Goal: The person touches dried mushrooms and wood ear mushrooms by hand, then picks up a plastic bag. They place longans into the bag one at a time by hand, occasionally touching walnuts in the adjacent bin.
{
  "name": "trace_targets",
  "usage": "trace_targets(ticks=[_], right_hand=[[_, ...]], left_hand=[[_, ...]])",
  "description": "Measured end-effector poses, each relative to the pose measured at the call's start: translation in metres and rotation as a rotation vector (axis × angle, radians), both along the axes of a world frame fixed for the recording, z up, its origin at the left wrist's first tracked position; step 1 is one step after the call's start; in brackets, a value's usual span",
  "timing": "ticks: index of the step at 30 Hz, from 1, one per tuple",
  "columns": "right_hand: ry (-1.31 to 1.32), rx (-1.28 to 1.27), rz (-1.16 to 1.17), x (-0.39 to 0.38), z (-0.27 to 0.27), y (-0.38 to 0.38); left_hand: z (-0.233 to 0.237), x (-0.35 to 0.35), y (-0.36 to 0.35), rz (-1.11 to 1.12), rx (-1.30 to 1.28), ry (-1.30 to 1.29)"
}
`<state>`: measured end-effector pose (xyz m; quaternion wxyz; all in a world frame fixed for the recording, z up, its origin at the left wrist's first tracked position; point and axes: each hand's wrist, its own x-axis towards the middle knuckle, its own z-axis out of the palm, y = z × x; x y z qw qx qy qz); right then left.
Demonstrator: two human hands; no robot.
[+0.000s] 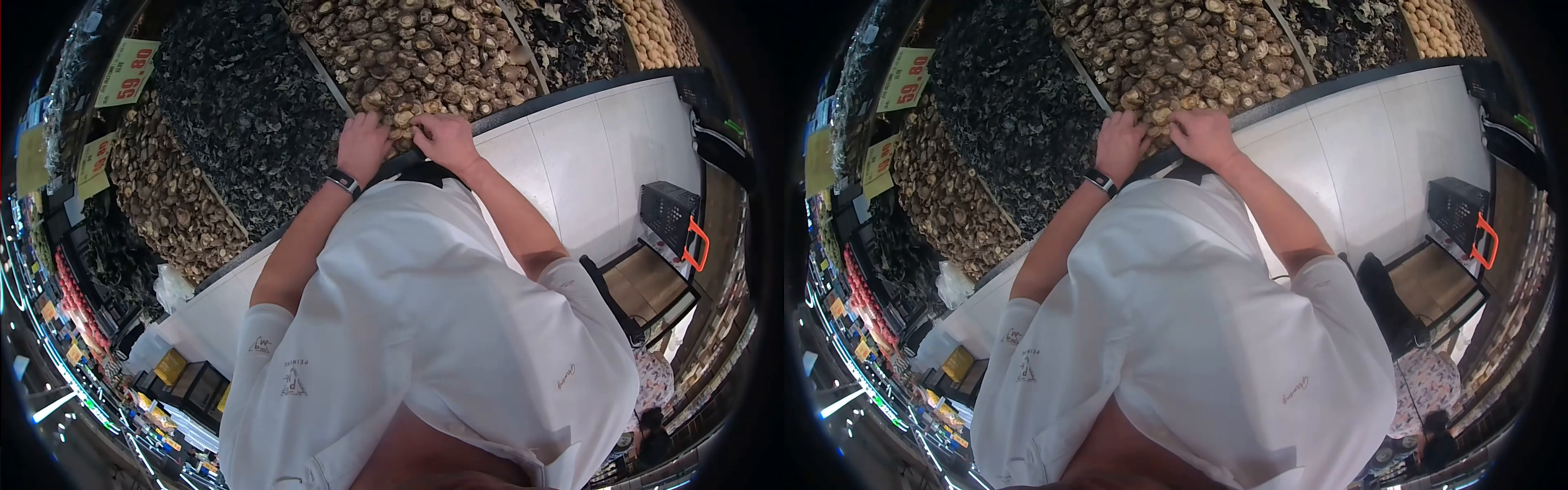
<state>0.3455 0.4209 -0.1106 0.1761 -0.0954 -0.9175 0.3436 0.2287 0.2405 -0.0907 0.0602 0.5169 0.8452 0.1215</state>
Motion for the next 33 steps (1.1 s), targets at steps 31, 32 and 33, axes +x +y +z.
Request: trace_targets(ticks=[31, 32, 33], right_hand=[[-0.007, 0.33, 0.163, -0.018, -0.005, -0.04], [-0.008, 0.369, 0.171, -0.02, -0.005, -0.04], [-0.007, 0.369, 0.174, -0.021, -0.008, -0.04]], left_hand=[[0.013, -0.028, 0.002, 0.521, 0.17, -0.353], [0.013, -0.027, 0.001, 0.524, 0.172, -0.352], [0.012, -0.027, -0.001, 0.524, 0.181, -0.352]])
